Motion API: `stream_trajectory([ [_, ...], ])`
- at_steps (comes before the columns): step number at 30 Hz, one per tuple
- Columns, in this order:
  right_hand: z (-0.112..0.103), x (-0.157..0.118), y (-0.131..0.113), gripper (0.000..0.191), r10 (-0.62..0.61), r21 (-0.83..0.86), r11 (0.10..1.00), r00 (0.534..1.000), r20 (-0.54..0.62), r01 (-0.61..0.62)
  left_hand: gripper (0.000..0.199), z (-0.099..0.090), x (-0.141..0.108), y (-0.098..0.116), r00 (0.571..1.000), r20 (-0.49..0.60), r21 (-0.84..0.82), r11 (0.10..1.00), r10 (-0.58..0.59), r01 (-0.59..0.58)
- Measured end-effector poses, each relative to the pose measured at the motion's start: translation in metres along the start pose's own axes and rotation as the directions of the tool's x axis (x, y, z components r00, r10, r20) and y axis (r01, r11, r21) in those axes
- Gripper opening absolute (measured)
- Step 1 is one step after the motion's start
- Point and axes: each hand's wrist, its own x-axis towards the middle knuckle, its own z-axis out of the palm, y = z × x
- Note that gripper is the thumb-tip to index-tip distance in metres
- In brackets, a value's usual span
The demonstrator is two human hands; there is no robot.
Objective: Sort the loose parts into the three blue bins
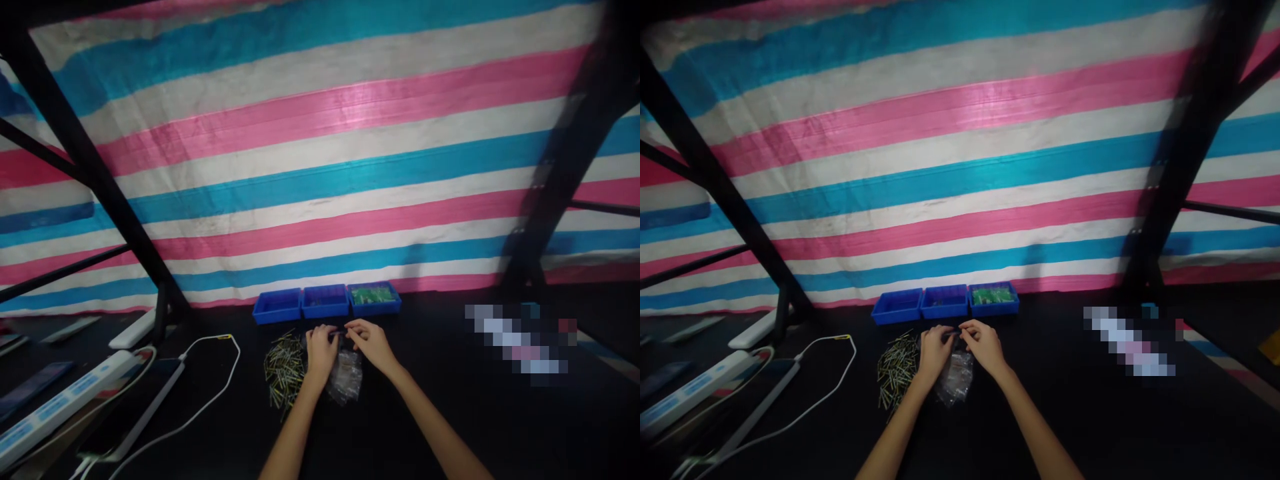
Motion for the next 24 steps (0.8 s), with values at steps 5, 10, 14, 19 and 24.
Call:
stream_trajectory([
  [5,0.002,0.000,-0.006,0.026,0.010,0.009,1.000,0.999,-0.050,-0.009,0.026,-0.009,-0.003,0.002,0.990,-0.140,-0.179,0.983,0.012,-0.037],
  [10,0.006,-0.002,-0.014,0.033,0.027,0.176,0.984,0.998,0.049,-0.035,0.026,-0.004,-0.001,0.008,0.990,-0.133,-0.628,0.777,-0.051,-0.045],
  [14,0.006,-0.002,-0.016,0.029,0.011,0.244,0.969,0.994,0.111,-0.038,0.027,0.003,0.001,0.010,0.984,-0.028,-0.787,0.611,-0.177,0.087],
  [19,0.001,-0.001,-0.018,0.028,-0.015,0.160,0.987,0.999,0.046,0.008,0.027,-0.001,0.002,0.012,0.970,-0.017,-0.849,0.516,-0.241,0.113],
  [24,-0.004,0.000,-0.017,0.027,-0.010,0.074,0.997,1.000,-0.004,0.011,0.031,-0.007,0.004,0.010,0.955,-0.018,-0.851,0.507,-0.296,0.141],
])
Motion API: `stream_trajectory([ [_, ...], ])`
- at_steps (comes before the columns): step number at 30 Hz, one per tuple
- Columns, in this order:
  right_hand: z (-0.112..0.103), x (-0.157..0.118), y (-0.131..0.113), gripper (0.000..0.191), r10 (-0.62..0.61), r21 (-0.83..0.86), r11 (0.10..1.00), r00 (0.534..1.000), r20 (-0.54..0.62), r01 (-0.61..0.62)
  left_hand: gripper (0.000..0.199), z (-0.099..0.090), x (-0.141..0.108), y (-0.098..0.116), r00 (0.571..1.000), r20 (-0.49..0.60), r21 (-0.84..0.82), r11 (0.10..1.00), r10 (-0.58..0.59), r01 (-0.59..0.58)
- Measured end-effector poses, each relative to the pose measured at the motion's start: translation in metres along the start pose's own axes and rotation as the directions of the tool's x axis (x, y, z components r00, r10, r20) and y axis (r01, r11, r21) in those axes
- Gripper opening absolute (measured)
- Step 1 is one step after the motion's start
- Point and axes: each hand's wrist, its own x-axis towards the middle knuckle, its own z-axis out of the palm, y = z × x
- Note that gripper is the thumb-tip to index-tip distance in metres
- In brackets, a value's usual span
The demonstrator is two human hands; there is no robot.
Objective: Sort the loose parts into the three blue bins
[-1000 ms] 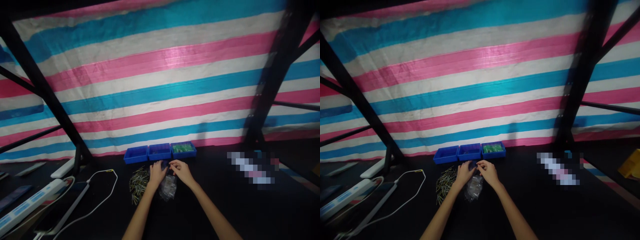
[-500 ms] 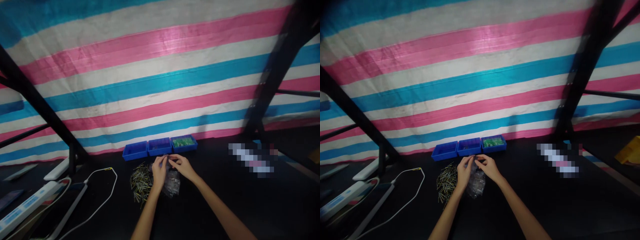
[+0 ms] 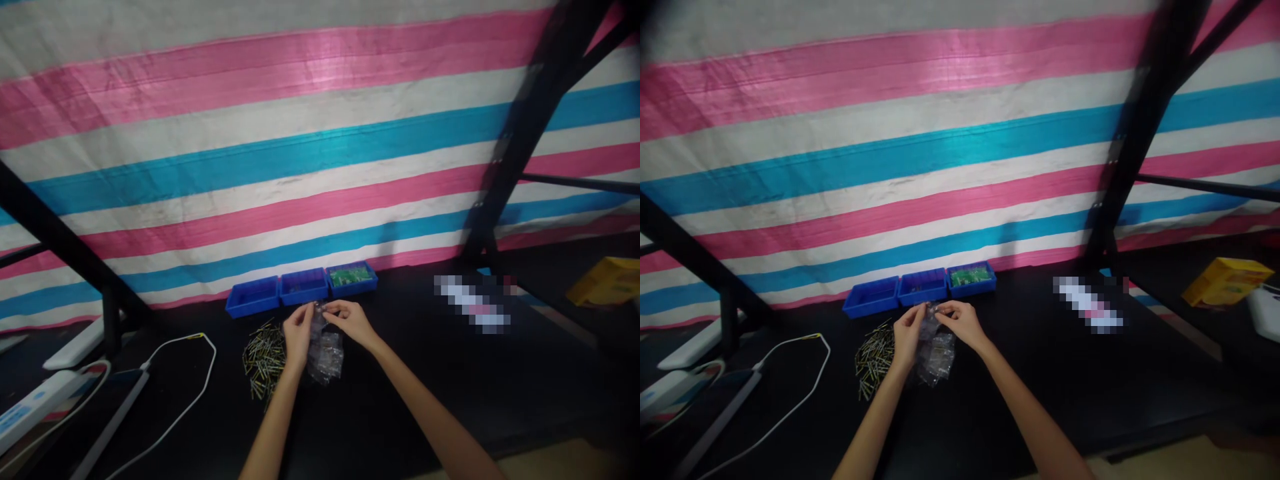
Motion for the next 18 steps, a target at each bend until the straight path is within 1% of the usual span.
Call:
stream_trajectory([
  [4,-0.001,-0.001,0.011,0.029,0.062,-0.071,0.996,0.996,0.067,-0.058,0.036,-0.006,0.005,0.000,0.992,-0.125,-0.026,1.000,-0.011,0.007],
  [6,0.000,-0.001,0.016,0.028,0.100,-0.102,0.991,0.991,0.086,-0.091,0.036,-0.008,0.006,0.000,0.987,-0.155,-0.041,0.999,-0.029,0.023],
  [8,0.000,-0.002,0.020,0.027,0.124,-0.115,0.987,0.989,0.086,-0.114,0.038,-0.009,0.005,0.001,0.987,-0.150,-0.047,0.997,-0.060,0.053],
  [11,0.000,0.000,0.021,0.028,0.135,-0.091,0.988,0.988,0.081,-0.127,0.045,-0.009,0.003,0.003,0.988,-0.120,-0.061,0.994,-0.095,0.089],
  [14,-0.002,0.001,0.020,0.028,0.127,-0.066,0.990,0.989,0.077,-0.122,0.052,-0.008,0.001,0.005,0.988,-0.107,-0.095,0.991,-0.108,0.098],
  [18,-0.002,0.001,0.024,0.026,0.142,-0.108,0.985,0.987,0.075,-0.133,0.059,-0.007,0.000,0.006,0.989,-0.107,-0.101,0.990,-0.105,0.094],
])
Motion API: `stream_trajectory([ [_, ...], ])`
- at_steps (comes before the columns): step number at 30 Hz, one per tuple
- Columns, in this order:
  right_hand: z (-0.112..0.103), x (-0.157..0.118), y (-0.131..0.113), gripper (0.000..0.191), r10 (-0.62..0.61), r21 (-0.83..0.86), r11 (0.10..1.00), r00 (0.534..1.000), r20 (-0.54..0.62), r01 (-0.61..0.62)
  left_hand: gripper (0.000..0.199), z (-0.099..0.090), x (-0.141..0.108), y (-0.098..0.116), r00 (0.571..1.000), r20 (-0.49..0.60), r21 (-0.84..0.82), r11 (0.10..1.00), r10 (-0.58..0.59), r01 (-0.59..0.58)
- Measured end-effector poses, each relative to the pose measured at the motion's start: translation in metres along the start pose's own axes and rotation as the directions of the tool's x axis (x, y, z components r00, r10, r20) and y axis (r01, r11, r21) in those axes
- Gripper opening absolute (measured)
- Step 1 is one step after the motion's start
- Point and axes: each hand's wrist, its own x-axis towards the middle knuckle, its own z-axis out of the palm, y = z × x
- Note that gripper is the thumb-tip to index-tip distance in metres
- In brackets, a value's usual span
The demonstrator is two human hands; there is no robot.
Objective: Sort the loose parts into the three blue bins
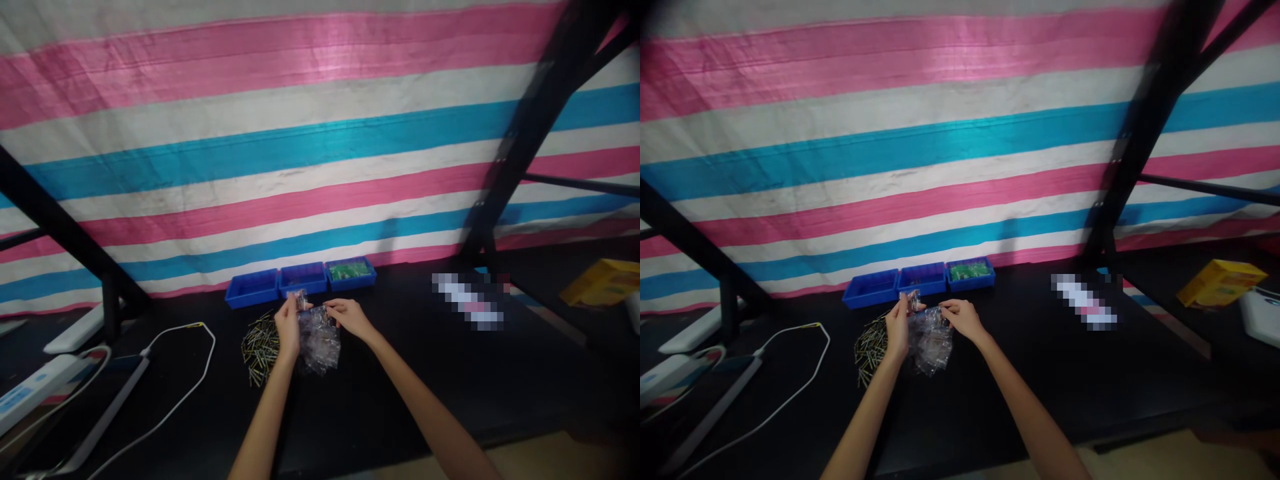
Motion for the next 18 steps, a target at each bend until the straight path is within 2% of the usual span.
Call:
stream_trajectory([
  [3,0.000,-0.001,0.001,0.027,-0.021,-0.051,0.998,0.999,-0.040,0.019,0.062,0.000,0.000,-0.001,0.999,0.036,-0.013,1.000,0.006,-0.005],
  [7,0.001,-0.002,-0.005,0.028,-0.074,-0.044,0.997,0.983,-0.167,0.068,0.058,0.002,-0.002,-0.004,0.995,0.093,0.007,1.000,0.024,-0.024],
  [9,0.003,-0.002,-0.010,0.031,-0.081,0.061,0.994,0.986,-0.143,0.090,0.053,0.004,-0.004,-0.005,0.991,0.133,0.020,0.999,0.034,-0.037],
  [11,0.007,-0.002,-0.015,0.035,-0.094,0.186,0.977,0.993,-0.071,0.106,0.047,0.008,-0.007,-0.004,0.980,0.189,0.036,0.997,0.055,-0.063],
  [14,0.012,-0.003,-0.019,0.038,-0.124,0.287,0.950,0.992,-0.017,0.124,0.038,0.012,-0.011,-0.001,0.954,0.267,0.094,0.982,0.135,-0.165],
  [18,0.013,-0.003,-0.020,0.031,-0.139,0.299,0.941,0.987,-0.080,0.157,0.029,0.013,-0.011,0.002,0.914,0.291,0.199,0.916,0.283,-0.347],
])
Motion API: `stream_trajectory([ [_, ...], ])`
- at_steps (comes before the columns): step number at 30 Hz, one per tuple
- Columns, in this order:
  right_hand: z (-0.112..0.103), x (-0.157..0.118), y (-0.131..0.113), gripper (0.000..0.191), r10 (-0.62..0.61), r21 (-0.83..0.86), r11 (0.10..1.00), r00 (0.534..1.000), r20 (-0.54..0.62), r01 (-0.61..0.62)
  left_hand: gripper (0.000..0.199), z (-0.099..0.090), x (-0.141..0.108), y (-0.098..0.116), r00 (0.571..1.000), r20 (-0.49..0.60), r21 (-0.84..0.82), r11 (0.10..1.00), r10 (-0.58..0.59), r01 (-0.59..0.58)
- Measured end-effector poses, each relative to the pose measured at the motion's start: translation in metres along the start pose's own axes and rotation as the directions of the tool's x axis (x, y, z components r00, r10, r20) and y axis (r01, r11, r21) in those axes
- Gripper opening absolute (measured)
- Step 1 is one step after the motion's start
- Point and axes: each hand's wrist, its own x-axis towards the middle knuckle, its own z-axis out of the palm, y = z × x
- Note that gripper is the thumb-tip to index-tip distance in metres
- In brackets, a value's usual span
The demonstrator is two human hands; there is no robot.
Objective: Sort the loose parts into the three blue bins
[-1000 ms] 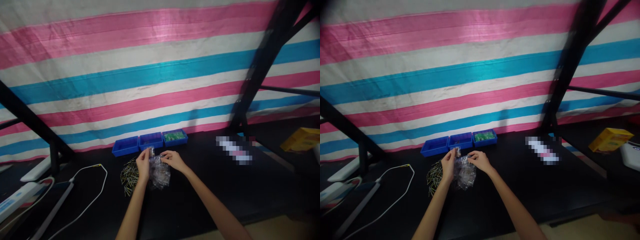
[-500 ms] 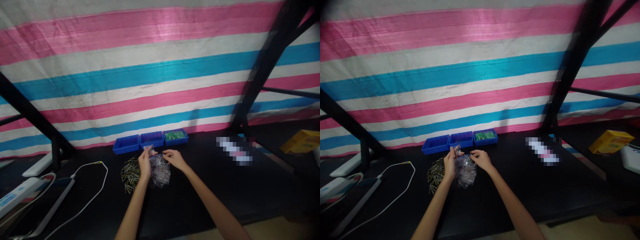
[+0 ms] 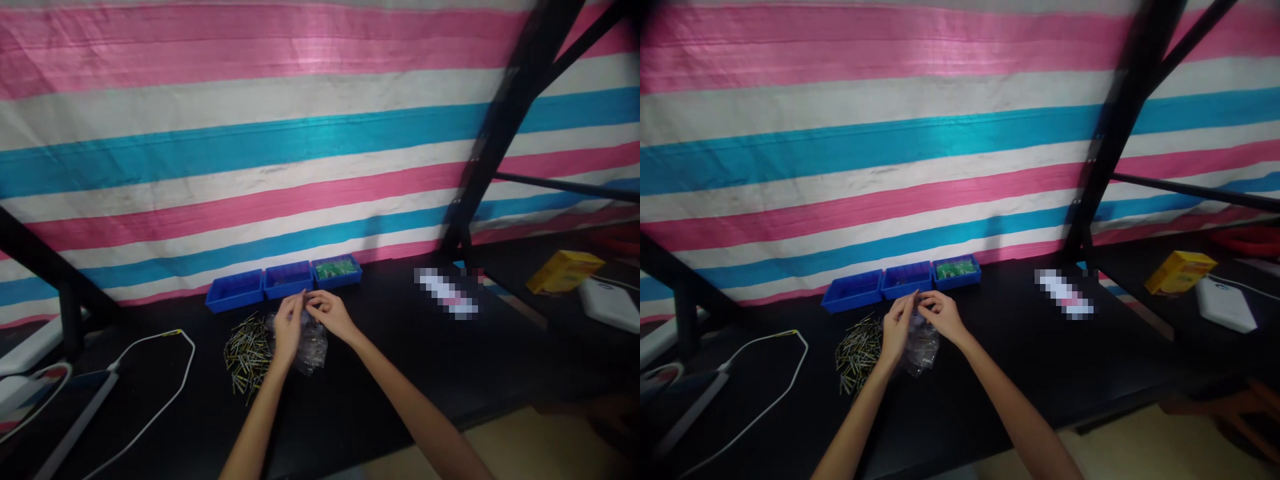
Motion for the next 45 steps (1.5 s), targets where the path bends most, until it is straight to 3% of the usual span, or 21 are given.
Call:
stream_trajectory([
  [5,-0.006,0.002,0.000,0.018,-0.074,-0.080,0.994,0.994,-0.082,0.068,0.023,-0.005,0.003,-0.005,0.998,-0.038,0.116,0.992,0.048,-0.043],
  [11,-0.011,0.002,-0.001,0.012,-0.240,-0.218,0.957,0.945,-0.223,0.192,0.018,-0.007,0.003,-0.009,0.996,-0.023,0.162,0.984,0.082,-0.077],
  [14,-0.008,0.001,-0.002,0.016,-0.159,-0.180,0.976,0.970,-0.185,0.126,0.020,-0.007,0.002,-0.011,0.998,-0.048,0.140,0.989,0.047,-0.039],
  [18,-0.003,-0.001,-0.003,0.027,0.007,-0.070,0.997,0.997,-0.078,-0.012,0.027,-0.006,0.003,-0.010,0.990,-0.093,0.076,0.991,-0.103,0.110],
  [21,-0.003,0.000,-0.005,0.030,0.043,-0.030,0.999,0.995,-0.089,-0.046,0.032,-0.006,0.004,-0.006,0.980,0.011,-0.018,0.980,-0.199,0.199],
  [25,-0.009,0.002,-0.007,0.034,0.058,-0.037,0.997,0.991,-0.118,-0.062,0.035,-0.007,0.001,-0.006,0.955,0.199,-0.033,0.972,-0.221,0.231],
  [29,-0.016,0.005,-0.002,0.039,0.051,-0.067,0.996,0.986,-0.159,-0.063,0.041,-0.013,0.010,-0.012,0.972,0.097,-0.025,0.976,-0.213,0.217],
  [33,-0.018,0.006,0.003,0.041,0.041,-0.113,0.992,0.988,-0.149,-0.058,0.045,-0.025,0.042,-0.013,0.982,-0.037,-0.004,0.983,-0.186,0.186],
  [37,-0.018,0.004,0.002,0.039,0.048,-0.148,0.987,0.994,-0.101,-0.063,0.051,-0.035,0.074,-0.006,0.972,-0.173,0.081,0.981,-0.158,0.174],
  [40,-0.020,0.001,0.003,0.033,0.056,-0.261,0.963,0.997,-0.059,-0.070,0.061,-0.036,0.072,0.001,0.955,-0.273,0.189,0.968,-0.113,0.168],
  [42,-0.020,-0.001,0.003,0.028,0.039,-0.423,0.904,0.998,-0.058,-0.060,0.053,-0.032,0.057,0.003,0.971,-0.234,0.315,0.941,-0.053,0.127],
  [43,-0.019,-0.003,0.003,0.026,0.024,-0.511,0.858,0.998,-0.057,-0.050,0.046,-0.029,0.046,0.004,0.990,-0.138,0.461,0.884,-0.009,0.072],
  [45,-0.017,-0.006,0.004,0.025,0.004,-0.656,0.754,0.999,-0.036,-0.027,0.031,-0.023,0.025,0.002,1.000,-0.029,0.560,0.828,-0.009,0.024],
])
